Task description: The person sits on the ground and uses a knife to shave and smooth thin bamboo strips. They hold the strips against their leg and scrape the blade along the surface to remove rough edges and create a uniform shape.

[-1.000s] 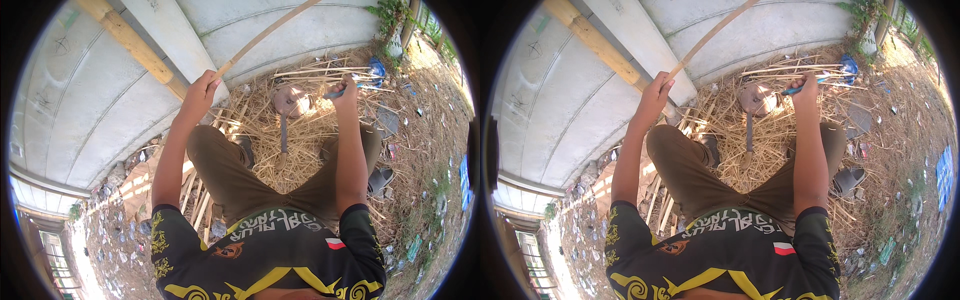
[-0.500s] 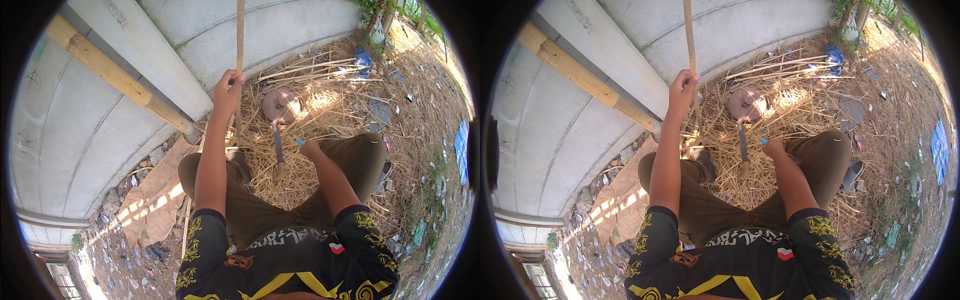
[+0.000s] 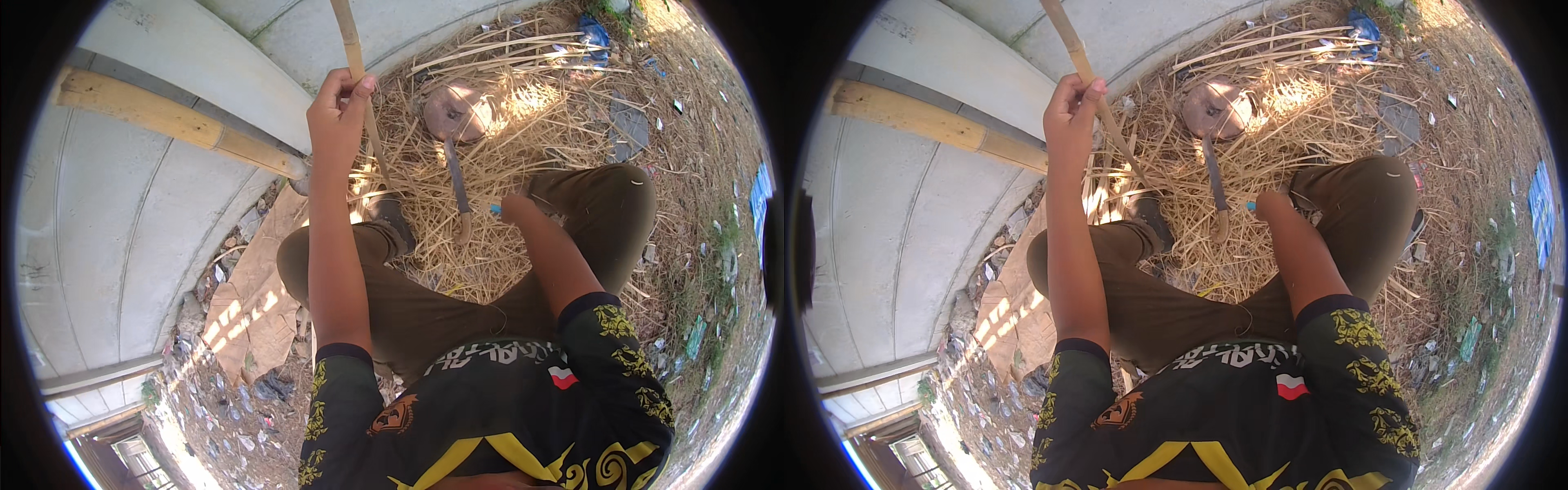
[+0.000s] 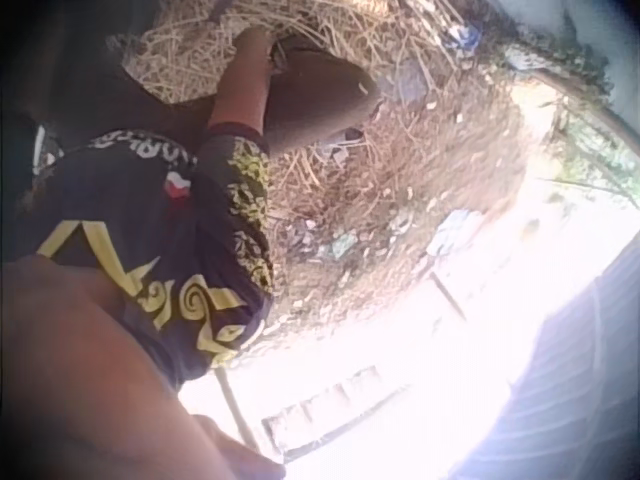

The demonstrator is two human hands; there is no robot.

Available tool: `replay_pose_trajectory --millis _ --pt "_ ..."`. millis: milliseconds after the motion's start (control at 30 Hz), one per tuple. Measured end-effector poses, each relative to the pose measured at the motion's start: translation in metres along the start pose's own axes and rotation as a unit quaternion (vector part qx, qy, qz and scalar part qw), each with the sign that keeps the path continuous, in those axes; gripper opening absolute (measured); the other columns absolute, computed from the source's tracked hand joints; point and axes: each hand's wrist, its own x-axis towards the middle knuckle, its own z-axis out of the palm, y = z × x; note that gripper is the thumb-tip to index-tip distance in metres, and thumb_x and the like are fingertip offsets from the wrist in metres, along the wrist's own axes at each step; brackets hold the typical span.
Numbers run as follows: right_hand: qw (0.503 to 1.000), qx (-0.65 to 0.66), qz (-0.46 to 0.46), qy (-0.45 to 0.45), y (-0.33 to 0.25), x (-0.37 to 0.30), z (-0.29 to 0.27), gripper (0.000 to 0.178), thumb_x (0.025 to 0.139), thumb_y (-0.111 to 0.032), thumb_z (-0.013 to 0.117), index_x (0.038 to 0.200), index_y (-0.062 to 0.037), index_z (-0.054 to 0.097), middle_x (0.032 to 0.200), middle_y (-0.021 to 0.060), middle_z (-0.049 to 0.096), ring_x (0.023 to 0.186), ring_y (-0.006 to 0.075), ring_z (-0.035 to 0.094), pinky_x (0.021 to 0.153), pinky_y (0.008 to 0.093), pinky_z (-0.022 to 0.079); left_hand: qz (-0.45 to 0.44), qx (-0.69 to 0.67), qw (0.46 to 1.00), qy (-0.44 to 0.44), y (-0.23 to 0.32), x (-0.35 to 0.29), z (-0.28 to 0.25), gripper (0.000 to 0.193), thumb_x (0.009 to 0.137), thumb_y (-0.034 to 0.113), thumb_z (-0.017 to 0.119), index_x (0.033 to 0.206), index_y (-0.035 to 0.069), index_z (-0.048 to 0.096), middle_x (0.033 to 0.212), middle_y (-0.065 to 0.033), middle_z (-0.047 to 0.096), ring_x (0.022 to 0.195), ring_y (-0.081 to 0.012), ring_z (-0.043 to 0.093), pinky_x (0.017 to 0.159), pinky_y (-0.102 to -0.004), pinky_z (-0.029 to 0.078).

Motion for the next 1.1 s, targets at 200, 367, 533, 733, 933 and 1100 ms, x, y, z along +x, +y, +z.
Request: replay_pose_trajectory --millis 200,367,533,733,933,1100 --pt "0.999 -0.007 0.041 0.008 0.013 -0.003 0.001 0.035 0.092 -0.031 0.067 0.121 -0.0126 0.074 0.117 0.0105 0.074 0.106 0.0301 0.073 0.091 0.0519 0.057 0.035 0.005 0.999 0.002 0.017 -0.011 -0.003 0.027 0.098 0.032 0.074 0.104 0.006 0.07 0.087 0.0001 0.068 0.077 -0.0067 0.056 0.072 -0.0238 0.045" --pt "0.98 0.091 -0.078 0.161 -0.008 -0.021 -0.009 0.035 0.086 -0.022 0.066 0.118 -0.0083 0.075 0.117 0.0145 0.074 0.107 0.0341 0.072 0.088 0.0489 0.058 0.05 -0.014 0.998 0.03 0.028 -0.014 -0.004 0.026 0.097 0.03 0.075 0.105 0.006 0.069 0.089 -0.0004 0.069 0.081 -0.007 0.058 0.074 -0.0238 0.045" --pt "0.978 0.11 -0.092 0.149 -0.05 -0.03 -0.008 0.033 0.088 -0.024 0.065 0.113 -0.0061 0.075 0.115 0.0152 0.074 0.105 0.0356 0.072 0.086 0.0473 0.058 0.073 0.007 0.996 0.041 0.029 -0.017 -0.005 0.025 0.096 0.027 0.076 0.105 0.005 0.07 0.089 -0.0007 0.07 0.08 -0.0083 0.062 0.071 -0.0252 0.048" --pt "0.959 0.259 -0.047 0.101 -0.074 -0.023 0.001 0.035 0.089 -0.029 0.065 0.113 -0.0044 0.075 0.117 0.0156 0.073 0.106 0.035 0.071 0.087 0.0459 0.057 -0.006 -0.044 0.998 0.04 0.014 -0.01 0.001 0.03 0.095 0.027 0.076 0.114 0.005 0.068 0.092 -0.0031 0.07 0.083 -0.0081 0.062 0.072 -0.0252 0.047" --pt "0.958 0.267 -0.02 0.106 -0.051 -0.003 0.009 0.038 0.09 -0.031 0.064 0.115 -0.0037 0.074 0.116 0.0169 0.074 0.107 0.0352 0.071 0.091 0.0461 0.056 0.059 0.025 0.996 0.069 0.004 -0.01 -0.01 0.036 0.097 0.027 0.074 0.121 0.001 0.066 0.102 -0.0062 0.073 0.093 -0.0101 0.065 0.082 -0.0259 0.048" --pt "0.916 0.348 0.079 0.183 -0.021 0.007 0.008 0.042 0.09 -0.033 0.063 0.117 -0.0029 0.073 0.123 0.0195 0.071 0.112 0.0366 0.07 0.097 0.0499 0.054 0.057 -0.02 0.994 0.093 0.009 -0.006 -0.011 0.034 0.099 0.025 0.07 0.122 0.0 0.065 0.106 -0.012 0.076 0.102 -0.0144 0.069 0.089 -0.0294 0.052"
